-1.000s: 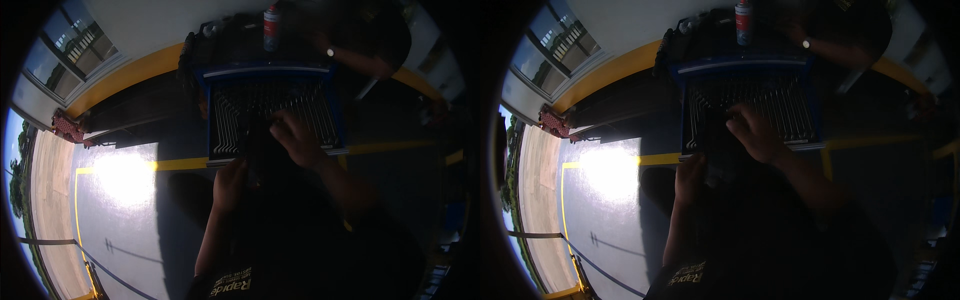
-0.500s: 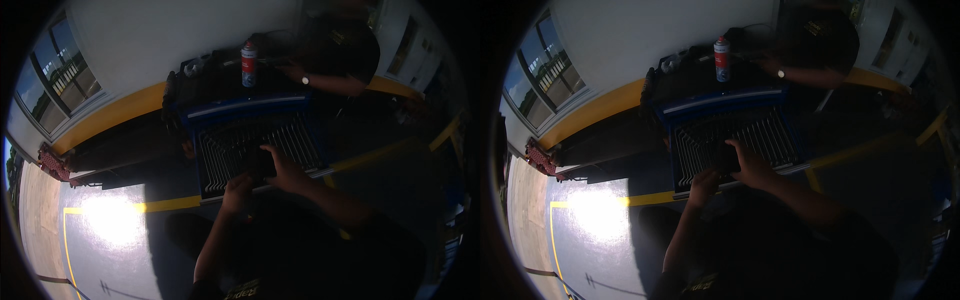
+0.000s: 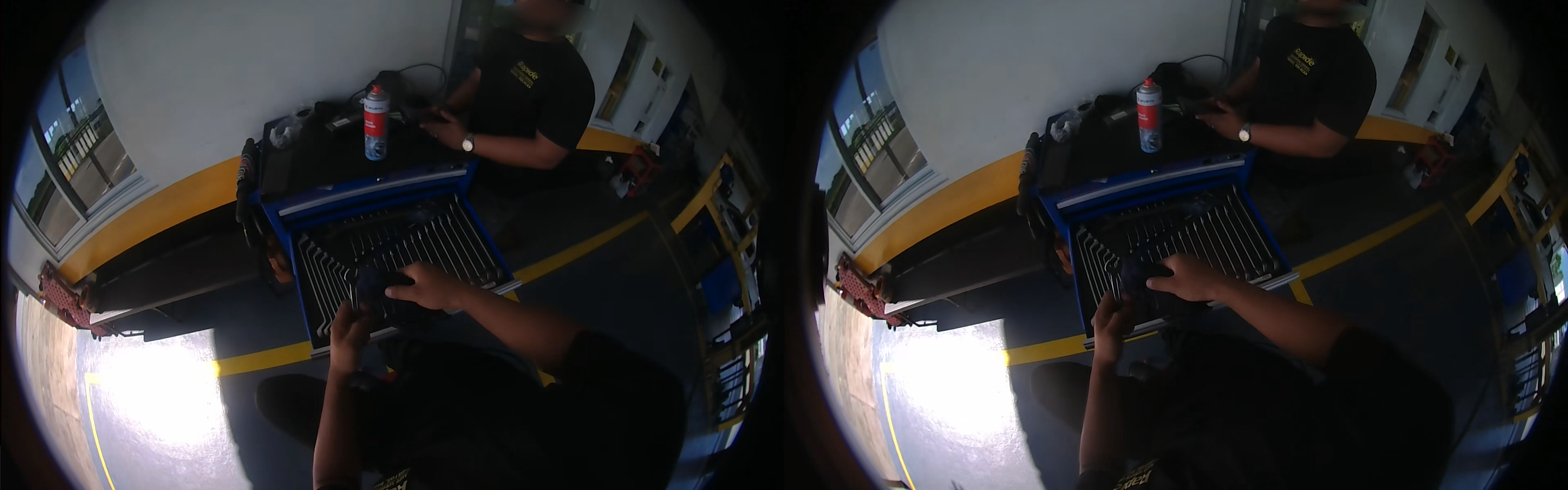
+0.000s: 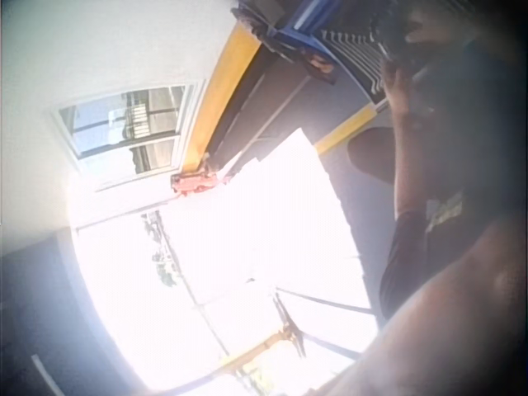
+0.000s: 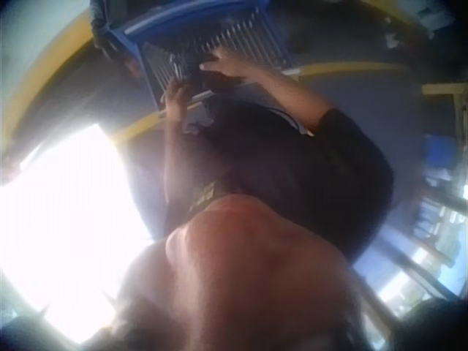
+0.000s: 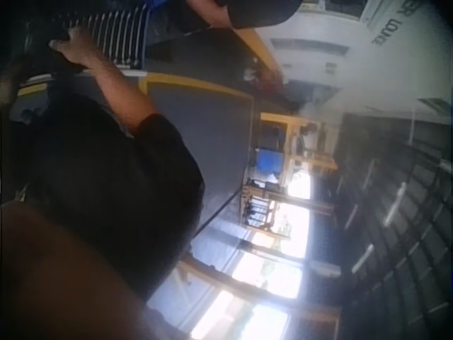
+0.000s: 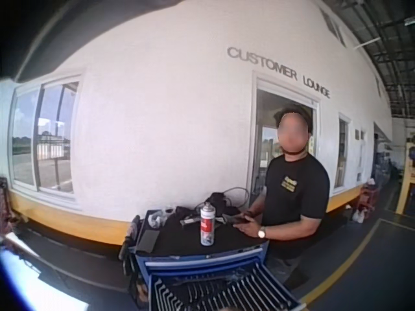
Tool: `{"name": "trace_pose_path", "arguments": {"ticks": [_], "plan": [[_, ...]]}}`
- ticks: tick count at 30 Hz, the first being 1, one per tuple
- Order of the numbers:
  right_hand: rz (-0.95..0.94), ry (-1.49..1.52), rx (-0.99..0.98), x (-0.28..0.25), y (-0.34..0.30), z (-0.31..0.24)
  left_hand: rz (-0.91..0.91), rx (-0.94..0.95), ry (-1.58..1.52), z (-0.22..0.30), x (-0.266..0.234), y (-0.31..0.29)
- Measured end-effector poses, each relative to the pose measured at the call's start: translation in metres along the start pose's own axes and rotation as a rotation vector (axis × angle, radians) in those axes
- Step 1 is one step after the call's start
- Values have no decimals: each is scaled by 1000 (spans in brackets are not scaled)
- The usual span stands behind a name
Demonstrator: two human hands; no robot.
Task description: The person opens a tool chest drawer and wipes various wrenches and sockets with a dark cloth. They pick up a spray can, apply it to a wrench, and continue wiping the tool before placing it back in the drawer.
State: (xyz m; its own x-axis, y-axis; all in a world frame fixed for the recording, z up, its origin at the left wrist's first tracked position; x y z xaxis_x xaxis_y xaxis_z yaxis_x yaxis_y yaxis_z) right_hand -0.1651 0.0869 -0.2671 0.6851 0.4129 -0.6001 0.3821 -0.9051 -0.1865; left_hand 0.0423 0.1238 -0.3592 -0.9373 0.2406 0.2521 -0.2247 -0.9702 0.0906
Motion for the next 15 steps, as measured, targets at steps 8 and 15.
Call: {"name": "trace_pose_path", "arguments": {"ticks": [8, 15], "plan": [[-81, 199, -188, 26, 9, -15, 193, 38, 360, 8, -15, 0], [59, -79, -198, 6, 1, -23, 40, -183, 304, 6, 9, 4]]}}
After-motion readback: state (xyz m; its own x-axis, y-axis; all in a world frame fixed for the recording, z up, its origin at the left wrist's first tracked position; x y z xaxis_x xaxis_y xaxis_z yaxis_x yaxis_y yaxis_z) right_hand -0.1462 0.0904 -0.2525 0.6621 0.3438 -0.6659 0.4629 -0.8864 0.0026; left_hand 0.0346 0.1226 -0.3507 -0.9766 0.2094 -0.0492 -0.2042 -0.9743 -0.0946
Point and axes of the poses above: each hand's wrist, its own y-axis towards the middle knuckle, its own x-axis out of the palm, z = x × y, the point moved 5 cm from there along y, towards the middle knuckle, and after that the axes turned 1 degree about x, right-handed, at the moved point
